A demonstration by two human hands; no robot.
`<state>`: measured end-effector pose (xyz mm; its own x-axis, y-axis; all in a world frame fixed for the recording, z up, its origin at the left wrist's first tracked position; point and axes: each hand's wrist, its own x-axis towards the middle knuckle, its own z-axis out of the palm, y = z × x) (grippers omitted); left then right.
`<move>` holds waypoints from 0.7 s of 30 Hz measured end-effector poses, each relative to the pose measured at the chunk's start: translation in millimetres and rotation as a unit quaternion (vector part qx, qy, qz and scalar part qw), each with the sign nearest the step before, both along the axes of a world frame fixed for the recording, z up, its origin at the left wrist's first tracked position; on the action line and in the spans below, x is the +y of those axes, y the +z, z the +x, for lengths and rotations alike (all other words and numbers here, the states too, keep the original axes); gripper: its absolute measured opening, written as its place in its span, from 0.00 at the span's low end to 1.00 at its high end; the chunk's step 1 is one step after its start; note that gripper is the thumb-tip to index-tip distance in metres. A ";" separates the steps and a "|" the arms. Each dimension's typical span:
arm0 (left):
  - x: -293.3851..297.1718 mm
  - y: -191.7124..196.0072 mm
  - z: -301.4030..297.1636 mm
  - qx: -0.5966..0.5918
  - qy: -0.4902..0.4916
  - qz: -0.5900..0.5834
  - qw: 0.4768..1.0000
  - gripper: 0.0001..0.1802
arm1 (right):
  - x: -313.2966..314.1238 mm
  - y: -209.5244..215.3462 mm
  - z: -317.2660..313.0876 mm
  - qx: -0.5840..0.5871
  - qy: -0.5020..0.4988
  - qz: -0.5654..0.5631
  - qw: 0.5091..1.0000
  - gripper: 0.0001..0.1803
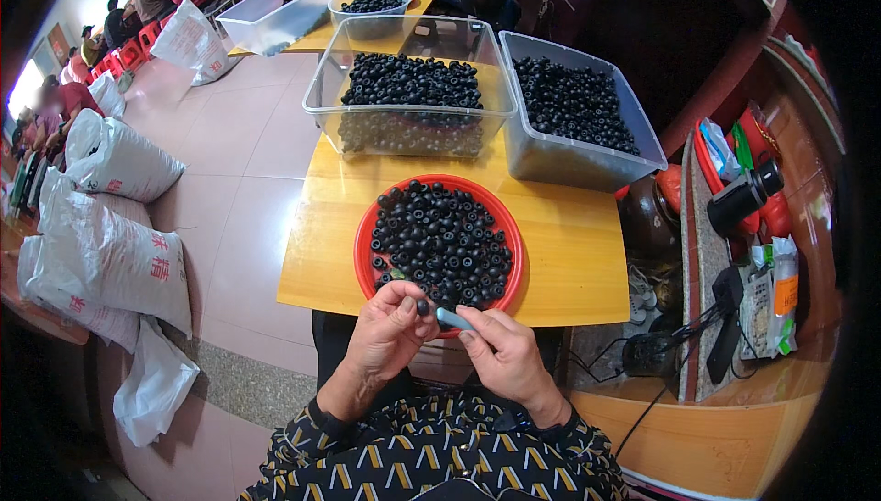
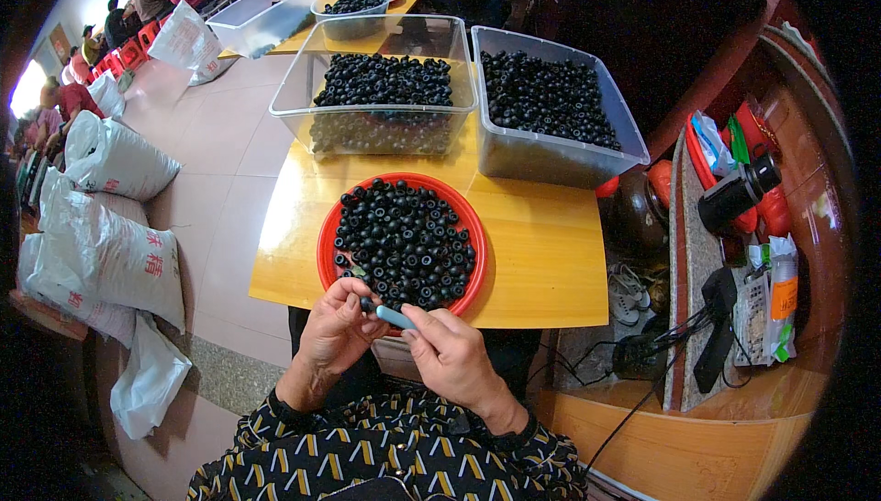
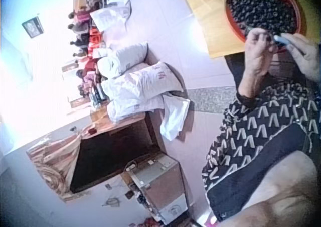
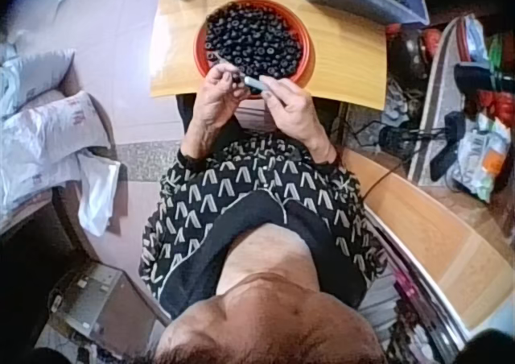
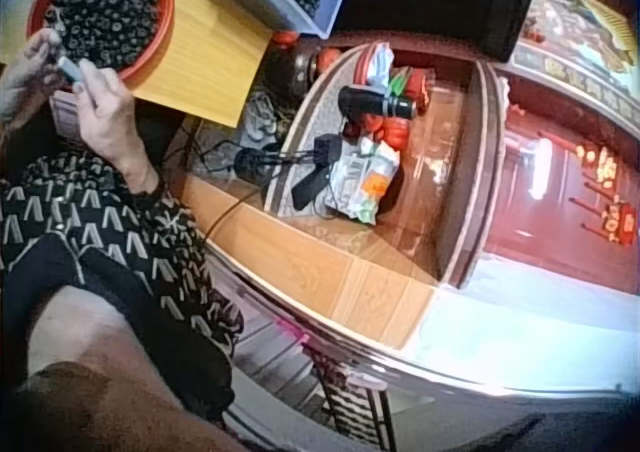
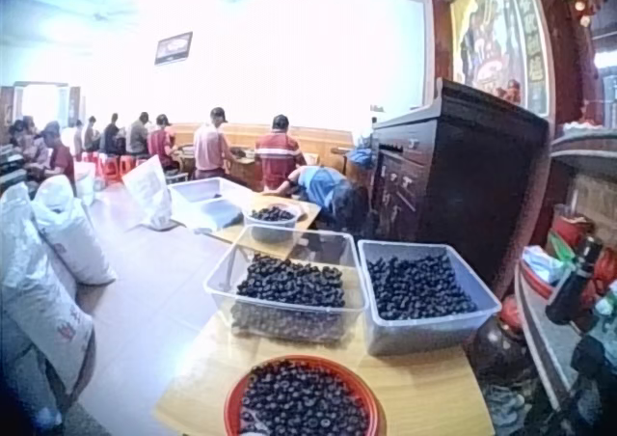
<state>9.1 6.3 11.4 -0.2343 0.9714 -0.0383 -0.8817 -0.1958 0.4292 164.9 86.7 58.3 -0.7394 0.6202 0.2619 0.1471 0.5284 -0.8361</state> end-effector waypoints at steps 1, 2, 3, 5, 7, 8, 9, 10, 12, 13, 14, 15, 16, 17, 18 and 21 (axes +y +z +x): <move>0.0 -0.4 -0.4 -0.003 -0.002 -0.001 1.000 0.07 | -0.2 -1.6 -0.2 0.001 0.003 0.039 0.999 0.15; -0.6 -1.5 -1.0 -0.004 -0.001 -0.004 1.000 0.06 | -0.2 -3.7 -1.0 0.003 0.008 0.077 0.997 0.16; -1.2 -1.2 -1.0 -0.004 0.001 -0.004 1.000 0.06 | -0.1 -4.3 -1.7 0.004 0.010 0.076 0.997 0.16; -2.5 0.5 -0.2 0.000 0.014 -0.015 1.000 0.05 | 0.2 -5.0 -3.0 -0.005 0.012 0.110 0.994 0.17; -1.3 2.3 0.8 0.003 0.011 -0.009 1.000 0.05 | 0.5 -1.6 -0.9 -0.018 0.005 0.123 0.992 0.16; -1.3 2.5 0.7 0.007 0.011 -0.006 1.000 0.05 | 0.8 -1.2 -0.8 -0.030 0.003 0.135 0.990 0.15; -1.2 2.0 0.6 0.007 0.011 -0.006 1.000 0.05 | 0.8 -1.2 -0.9 -0.030 0.003 0.135 0.990 0.15; -0.9 1.0 0.5 0.010 0.008 0.000 1.000 0.05 | 0.7 -1.1 -0.8 -0.031 0.001 0.137 0.990 0.15; -1.2 -1.0 0.6 0.014 0.006 0.005 1.000 0.05 | 1.0 -1.9 -1.2 -0.031 0.001 0.140 0.990 0.15; -1.4 -2.0 1.1 0.015 0.008 0.004 1.000 0.06 | 1.3 -2.6 -1.5 -0.027 0.001 0.142 0.990 0.15; -1.6 -2.6 1.4 0.017 0.010 0.003 1.000 0.06 | 1.6 -3.1 -1.8 -0.023 0.002 0.145 0.989 0.15; -1.8 -2.9 1.4 0.017 0.010 0.003 1.000 0.06 | 1.9 -3.9 -2.0 -0.023 0.002 0.145 0.989 0.15; -2.0 -3.2 1.3 0.016 0.011 0.007 1.000 0.06 | 2.2 -5.0 -2.3 -0.018 0.006 0.145 0.989 0.16; -1.7 -3.1 1.6 0.014 0.010 0.012 1.000 0.06 | 2.3 -5.1 -2.0 -0.015 0.007 0.146 0.989 0.17; -1.6 -3.3 1.9 0.014 0.008 0.013 1.000 0.06 | 2.3 -5.0 -2.0 -0.016 0.006 0.147 0.989 0.17; -1.7 -4.8 1.8 0.019 0.013 0.007 1.000 0.06 | 1.8 -4.7 -2.8 -0.009 -0.002 0.153 0.988 0.17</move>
<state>10.9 4.7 6.7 -0.2602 0.9654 -0.0148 -0.8596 -0.2247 0.4590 162.1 88.5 53.6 -0.7442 0.5165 0.4235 0.1632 0.7554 -0.6346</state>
